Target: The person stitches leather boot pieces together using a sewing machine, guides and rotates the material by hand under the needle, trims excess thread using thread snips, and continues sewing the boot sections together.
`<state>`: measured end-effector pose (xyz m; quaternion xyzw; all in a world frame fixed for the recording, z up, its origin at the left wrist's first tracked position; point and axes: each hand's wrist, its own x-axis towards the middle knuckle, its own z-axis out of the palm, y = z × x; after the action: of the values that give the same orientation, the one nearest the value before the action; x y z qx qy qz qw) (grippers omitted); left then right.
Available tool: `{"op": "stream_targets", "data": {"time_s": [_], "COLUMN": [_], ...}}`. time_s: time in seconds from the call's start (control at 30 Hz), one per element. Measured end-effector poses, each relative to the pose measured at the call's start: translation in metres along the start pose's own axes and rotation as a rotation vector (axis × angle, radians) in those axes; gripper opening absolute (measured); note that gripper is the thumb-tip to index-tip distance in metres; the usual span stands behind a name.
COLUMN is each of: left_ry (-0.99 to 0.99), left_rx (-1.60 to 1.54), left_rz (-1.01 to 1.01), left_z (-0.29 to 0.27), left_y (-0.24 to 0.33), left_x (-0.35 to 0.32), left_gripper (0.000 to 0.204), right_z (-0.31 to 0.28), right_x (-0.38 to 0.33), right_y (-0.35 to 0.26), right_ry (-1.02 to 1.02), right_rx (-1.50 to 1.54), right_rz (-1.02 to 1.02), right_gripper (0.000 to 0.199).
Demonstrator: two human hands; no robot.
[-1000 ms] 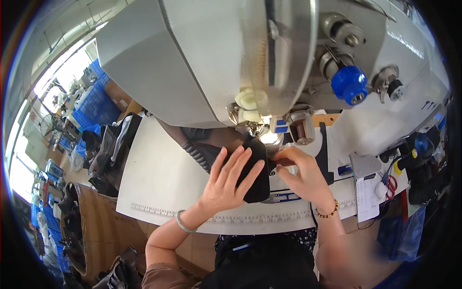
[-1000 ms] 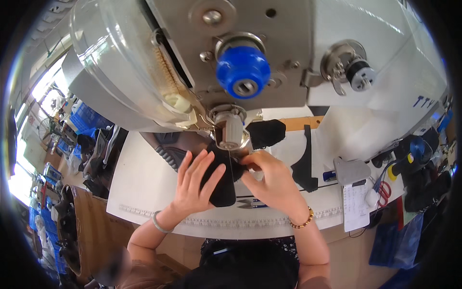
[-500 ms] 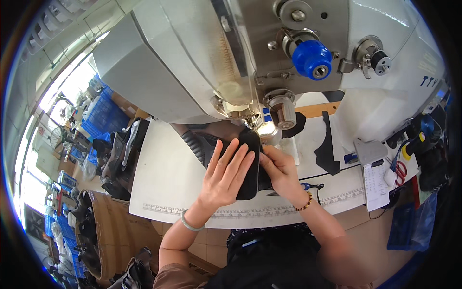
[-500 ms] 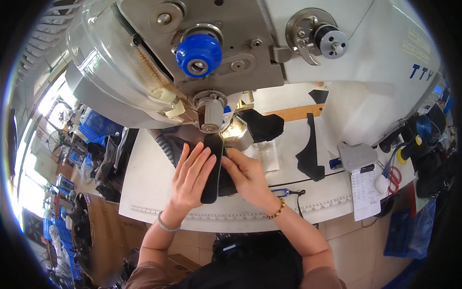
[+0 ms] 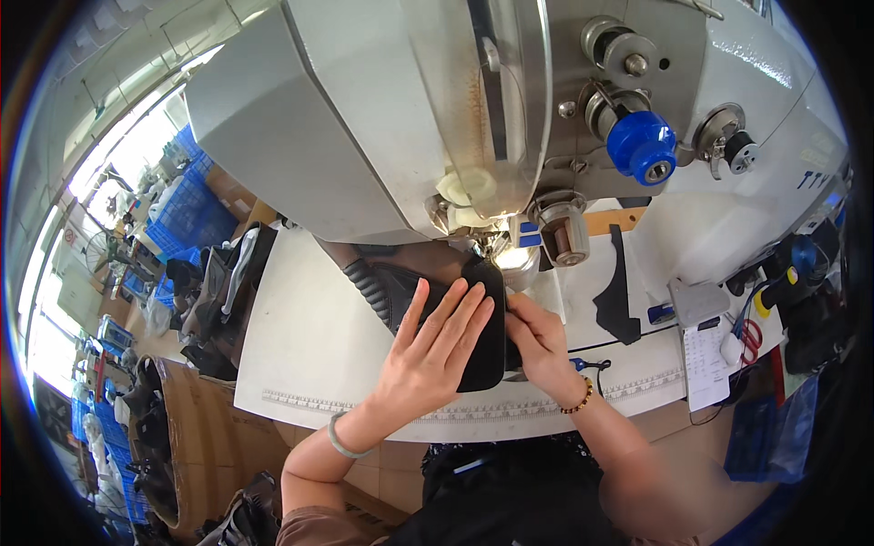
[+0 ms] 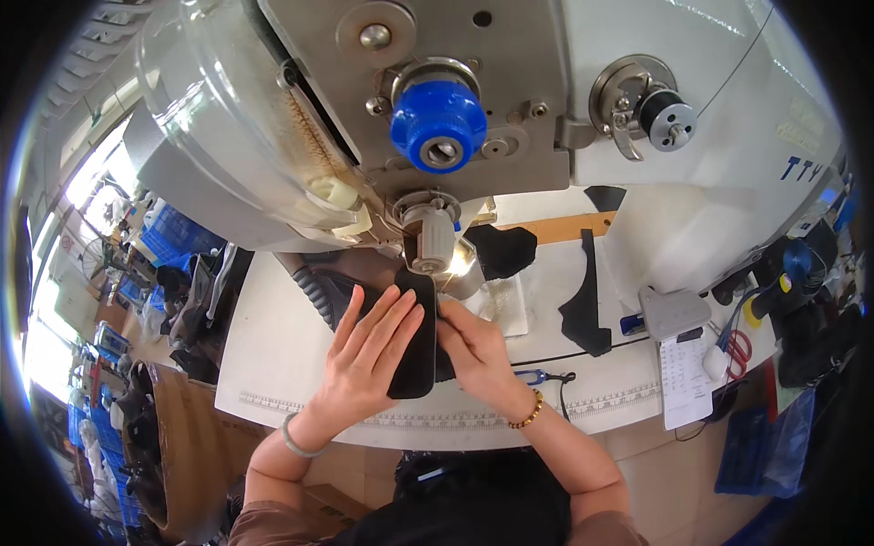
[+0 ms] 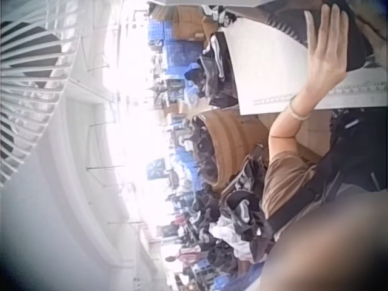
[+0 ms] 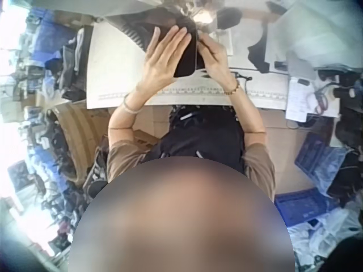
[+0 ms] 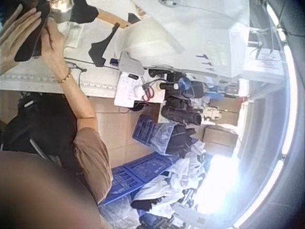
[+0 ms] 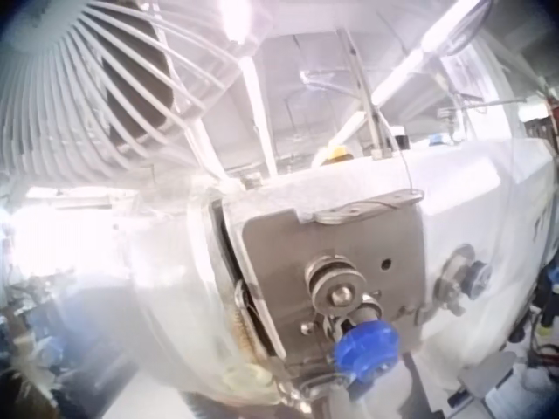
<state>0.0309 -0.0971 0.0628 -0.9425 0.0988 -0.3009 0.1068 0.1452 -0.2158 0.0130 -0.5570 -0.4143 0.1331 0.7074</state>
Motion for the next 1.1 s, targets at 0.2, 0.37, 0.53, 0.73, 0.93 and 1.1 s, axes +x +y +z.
{"op": "stream_targets", "data": {"time_s": [0.2,0.37,0.53,0.73,0.93,1.1], "left_ry": [-0.075,0.16,0.092,0.067,0.098,0.084], "left_rx": [0.022,-0.03,-0.095,0.066,0.123,0.044], "left_rz": [-0.07,-0.082,-0.015,0.046,0.084,0.149], "left_z": [0.008,0.022,0.01,0.006,0.007,0.003], "left_y": [0.012,0.013,0.013,0.016,0.008,-0.011], "left_x": [-0.006,-0.006,0.001,0.007,0.007,0.009], "left_gripper": [0.054,0.044,0.04,0.034,0.032,0.037], "right_z": [-0.003,-0.023,-0.049,-0.05,-0.046,-0.043], "right_x": [0.0,0.006,0.056,0.074,0.072,0.07], "right_y": [-0.013,-0.02,0.002,-0.003,0.015,0.015], "right_ry": [-0.035,-0.185,0.278,0.039,0.021,0.101], "right_rx": [0.181,-0.065,-0.522,-0.422,-0.338,-0.311], "right_rz": [0.12,0.157,-0.352,-0.27,-0.18,-0.284], "right_gripper": [0.019,0.015,0.008,0.013,0.019,0.02]}}
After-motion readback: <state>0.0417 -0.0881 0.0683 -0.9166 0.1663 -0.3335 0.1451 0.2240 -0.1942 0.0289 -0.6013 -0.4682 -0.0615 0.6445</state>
